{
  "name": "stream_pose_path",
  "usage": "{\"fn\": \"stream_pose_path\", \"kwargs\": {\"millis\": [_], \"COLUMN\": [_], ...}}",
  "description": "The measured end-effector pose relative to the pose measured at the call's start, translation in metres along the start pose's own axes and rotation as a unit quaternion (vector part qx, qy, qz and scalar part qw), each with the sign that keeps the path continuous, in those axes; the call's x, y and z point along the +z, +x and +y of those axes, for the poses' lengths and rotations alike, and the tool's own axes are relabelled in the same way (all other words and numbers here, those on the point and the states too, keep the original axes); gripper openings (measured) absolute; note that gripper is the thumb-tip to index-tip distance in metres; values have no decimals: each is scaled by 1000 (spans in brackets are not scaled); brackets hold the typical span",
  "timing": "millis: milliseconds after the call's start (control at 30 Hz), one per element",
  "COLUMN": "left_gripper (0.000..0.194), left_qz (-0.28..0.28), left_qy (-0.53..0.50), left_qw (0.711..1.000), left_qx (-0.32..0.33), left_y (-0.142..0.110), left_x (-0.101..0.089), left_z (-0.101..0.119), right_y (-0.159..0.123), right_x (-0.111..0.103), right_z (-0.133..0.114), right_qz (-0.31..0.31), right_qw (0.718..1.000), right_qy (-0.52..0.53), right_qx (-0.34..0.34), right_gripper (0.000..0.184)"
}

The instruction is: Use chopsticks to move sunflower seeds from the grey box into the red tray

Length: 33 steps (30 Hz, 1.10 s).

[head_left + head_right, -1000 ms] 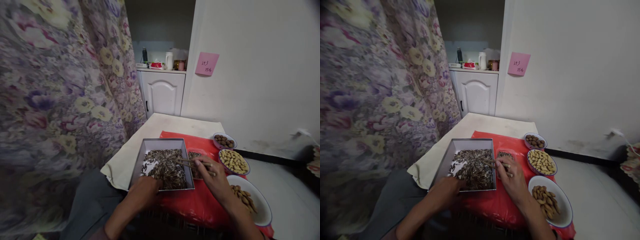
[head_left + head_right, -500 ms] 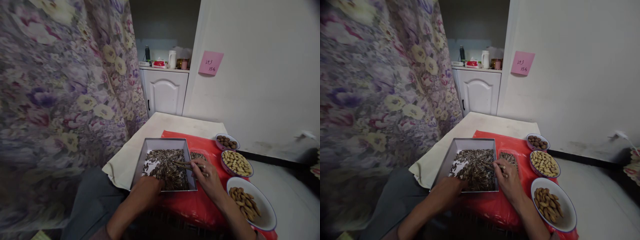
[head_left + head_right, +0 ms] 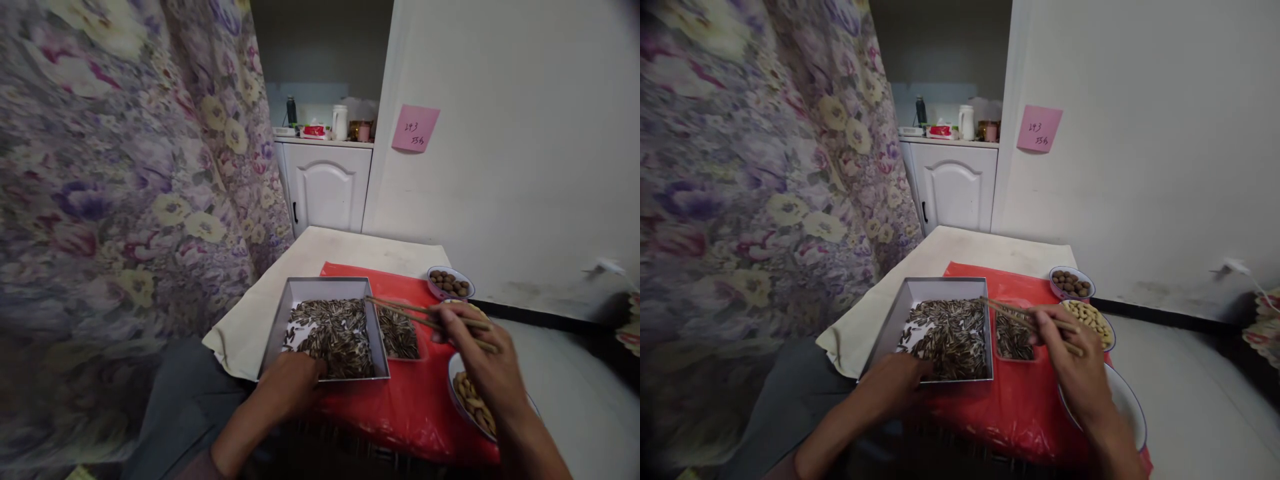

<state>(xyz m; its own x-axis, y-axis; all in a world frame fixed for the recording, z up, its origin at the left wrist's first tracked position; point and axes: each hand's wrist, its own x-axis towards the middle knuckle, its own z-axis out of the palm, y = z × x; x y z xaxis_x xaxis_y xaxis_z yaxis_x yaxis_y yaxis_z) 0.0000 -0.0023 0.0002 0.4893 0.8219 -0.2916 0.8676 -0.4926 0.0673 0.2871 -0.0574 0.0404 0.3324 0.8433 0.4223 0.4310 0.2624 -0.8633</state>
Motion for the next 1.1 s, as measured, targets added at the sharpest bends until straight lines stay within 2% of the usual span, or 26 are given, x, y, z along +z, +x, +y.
{"fn": "stream_pose_path", "kwargs": {"millis": [133, 200, 300, 400, 500, 600, 733, 900, 1100], "left_gripper": [23, 22, 21, 21, 22, 22, 23, 20, 20], "left_qz": [3, 8, 15, 18, 20, 17, 7, 16, 13], "left_qy": [3, 4, 3, 3, 8, 5, 0, 2, -5], "left_qw": [1000, 1000, 1000, 1000, 999, 1000, 1000, 999, 999], "left_qx": [10, 15, 21, 23, 25, 20, 18, 29, 32], "left_y": [0, 1, 1, 2, 2, 1, 0, 0, 0], "left_x": [0, 1, 2, 4, 3, 2, 2, 6, 7], "left_z": [-1, -2, -3, -3, -3, -3, -3, -5, -5], "right_y": [1, 1, 1, -3, -6, -9, -10, -11, -11], "right_x": [-34, -42, -41, -25, 1, 31, 61, 76, 78], "right_z": [-1, 0, -2, -7, -9, -1, 18, 34, 34], "right_qz": [81, 83, 69, 46, -38, -117, -155, -163, -159], "right_qw": [995, 994, 996, 998, 999, 993, 986, 983, 983], "right_qy": [-49, -63, -56, -25, 3, 6, -20, -28, -53], "right_qx": [11, 10, 18, 20, 2, -32, -62, -81, -72], "right_gripper": [28, 27, 28, 28, 25, 26, 27, 28, 26]}}
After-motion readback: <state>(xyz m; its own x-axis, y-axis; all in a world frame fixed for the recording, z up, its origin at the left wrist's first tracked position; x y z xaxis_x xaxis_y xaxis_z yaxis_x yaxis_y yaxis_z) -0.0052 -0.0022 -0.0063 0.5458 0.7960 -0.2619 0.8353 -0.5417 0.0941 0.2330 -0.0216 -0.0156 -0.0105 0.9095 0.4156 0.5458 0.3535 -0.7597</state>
